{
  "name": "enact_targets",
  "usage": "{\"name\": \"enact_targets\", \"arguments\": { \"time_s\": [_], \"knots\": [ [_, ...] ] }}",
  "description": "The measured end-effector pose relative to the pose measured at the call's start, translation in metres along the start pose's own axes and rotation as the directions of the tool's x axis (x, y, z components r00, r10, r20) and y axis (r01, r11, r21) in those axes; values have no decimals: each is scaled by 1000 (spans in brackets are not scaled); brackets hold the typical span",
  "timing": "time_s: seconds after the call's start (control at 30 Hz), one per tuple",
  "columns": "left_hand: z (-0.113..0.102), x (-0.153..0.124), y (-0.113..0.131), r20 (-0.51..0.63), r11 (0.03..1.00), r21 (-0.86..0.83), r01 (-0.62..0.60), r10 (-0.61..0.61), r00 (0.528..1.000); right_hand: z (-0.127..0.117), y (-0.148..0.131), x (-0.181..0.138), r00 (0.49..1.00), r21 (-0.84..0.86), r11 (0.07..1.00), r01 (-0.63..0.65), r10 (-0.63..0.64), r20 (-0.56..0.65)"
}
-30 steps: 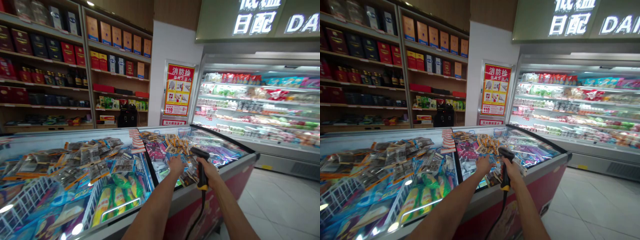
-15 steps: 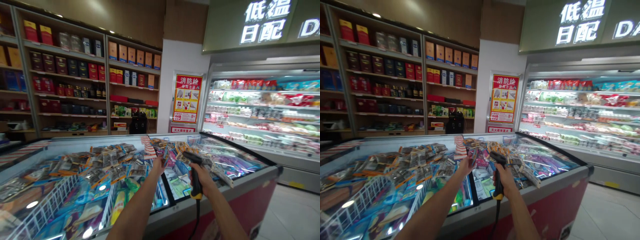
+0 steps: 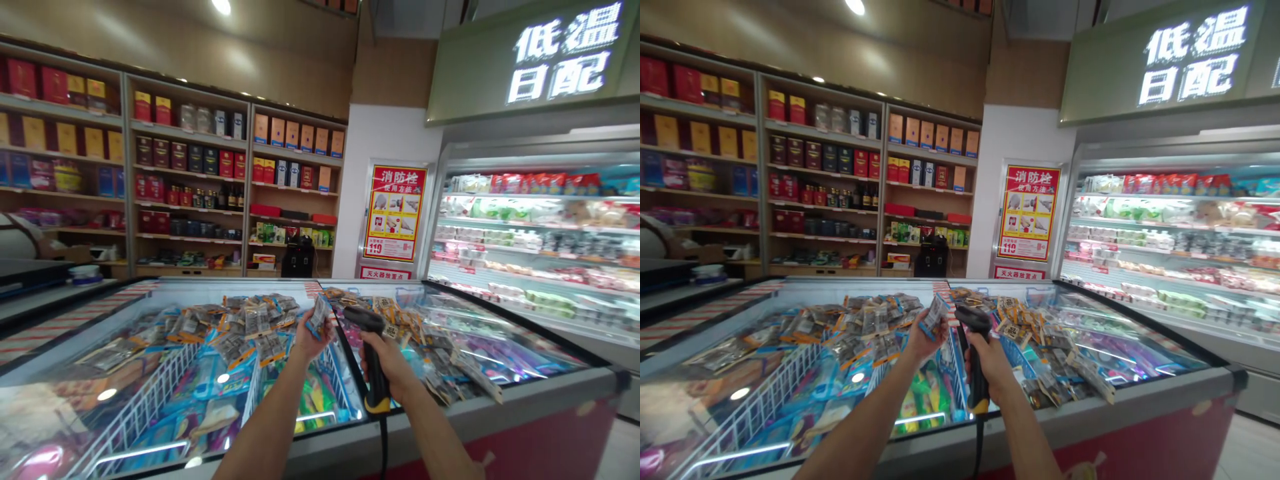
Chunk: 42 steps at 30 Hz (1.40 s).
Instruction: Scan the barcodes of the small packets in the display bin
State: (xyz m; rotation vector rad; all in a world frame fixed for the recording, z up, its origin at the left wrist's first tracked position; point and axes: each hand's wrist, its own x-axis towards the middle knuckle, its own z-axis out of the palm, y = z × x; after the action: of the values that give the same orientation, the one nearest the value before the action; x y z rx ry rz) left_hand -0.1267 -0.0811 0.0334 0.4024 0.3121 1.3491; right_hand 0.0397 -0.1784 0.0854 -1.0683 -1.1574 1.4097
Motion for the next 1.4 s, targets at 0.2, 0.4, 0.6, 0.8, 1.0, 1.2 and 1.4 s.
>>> {"name": "enact_targets", "arguments": {
  "time_s": [0.2,0.4,0.6,0.8,1.0,1.2,1.4],
  "knots": [
    [-6,-2,13,54,998,52,-34,31,998,9,-2,-1,1000,31,999,-21,21,-2],
    [-19,12,14,13,942,318,-106,107,994,13,-1,2,999,78,996,-38,39,-10],
    [-31,15,12,20,895,413,-171,179,984,20,5,9,997,98,992,-73,73,1],
    [-36,13,16,10,892,419,-172,185,983,30,9,16,998,93,995,-26,21,59],
    [-38,14,24,15,889,420,-183,195,981,34,7,20,997,112,993,-36,28,66],
    [-39,14,26,-31,868,457,-196,236,971,34,6,24,997,109,992,-65,59,54],
    [-37,14,27,7,839,492,-232,263,965,38,5,26,995,105,993,-51,42,87]
  ]
}}
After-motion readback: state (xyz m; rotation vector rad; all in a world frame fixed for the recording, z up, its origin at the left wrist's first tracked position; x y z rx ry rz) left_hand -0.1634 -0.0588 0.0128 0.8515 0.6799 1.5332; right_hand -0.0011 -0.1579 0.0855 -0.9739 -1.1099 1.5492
